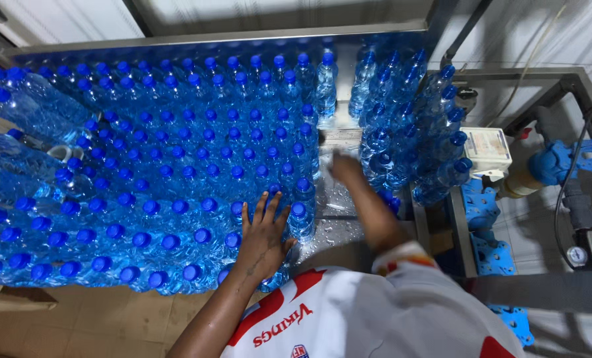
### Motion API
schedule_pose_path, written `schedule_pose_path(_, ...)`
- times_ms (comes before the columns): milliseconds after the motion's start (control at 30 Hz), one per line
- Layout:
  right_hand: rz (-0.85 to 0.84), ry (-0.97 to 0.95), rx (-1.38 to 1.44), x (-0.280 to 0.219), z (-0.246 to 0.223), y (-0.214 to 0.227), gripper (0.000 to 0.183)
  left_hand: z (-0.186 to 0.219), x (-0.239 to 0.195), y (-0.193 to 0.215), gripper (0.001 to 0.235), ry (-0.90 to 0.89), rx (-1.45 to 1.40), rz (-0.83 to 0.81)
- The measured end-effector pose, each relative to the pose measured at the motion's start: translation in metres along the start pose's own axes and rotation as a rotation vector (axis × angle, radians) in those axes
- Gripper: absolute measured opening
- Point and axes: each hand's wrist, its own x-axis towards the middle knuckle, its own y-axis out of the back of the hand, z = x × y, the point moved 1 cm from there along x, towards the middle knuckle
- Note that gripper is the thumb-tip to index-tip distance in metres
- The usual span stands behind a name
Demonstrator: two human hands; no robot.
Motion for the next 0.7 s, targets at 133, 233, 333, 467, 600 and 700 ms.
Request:
schedule_pose_path(133,-0.202,-0.071,-0.275,-0.1,0.03,-0.049,0.046,-0.003,-0.002,-0.009,0.078,-0.01,-0.007,0.074)
schedule_pose_path(233,-0.149,-0.089,-0.262,-0.094,0.075,-0.078,0.045,-0.001,0.001,-0.006,0.078,-0.015,-0.003,0.076)
schedule_pose_path(333,-0.127,-0.119,-0.166,-0.083,0.109,-0.099,0.041,0.002,0.0,-0.004,0.076,-0.007,0.007,0.051)
schedule_pose_path(467,-0.074,-0.059,-0.161,-0.108,0.09,-0.062,0.039,0.001,0.003,-0.007,0.075,-0.004,0.012,0.054)
schedule_pose_path(600,-0.079,-0.007,-0.004,-0.167,0.014,0.021,0.05,-0.001,0.004,-0.006,0.075,-0.012,0.01,0.054)
schedule_pose_path(700,0.217,0.278,0.141,-0.169,-0.039,0.078,0.041,0.001,0.004,-0.007,0.075,0.0,0.01,0.037)
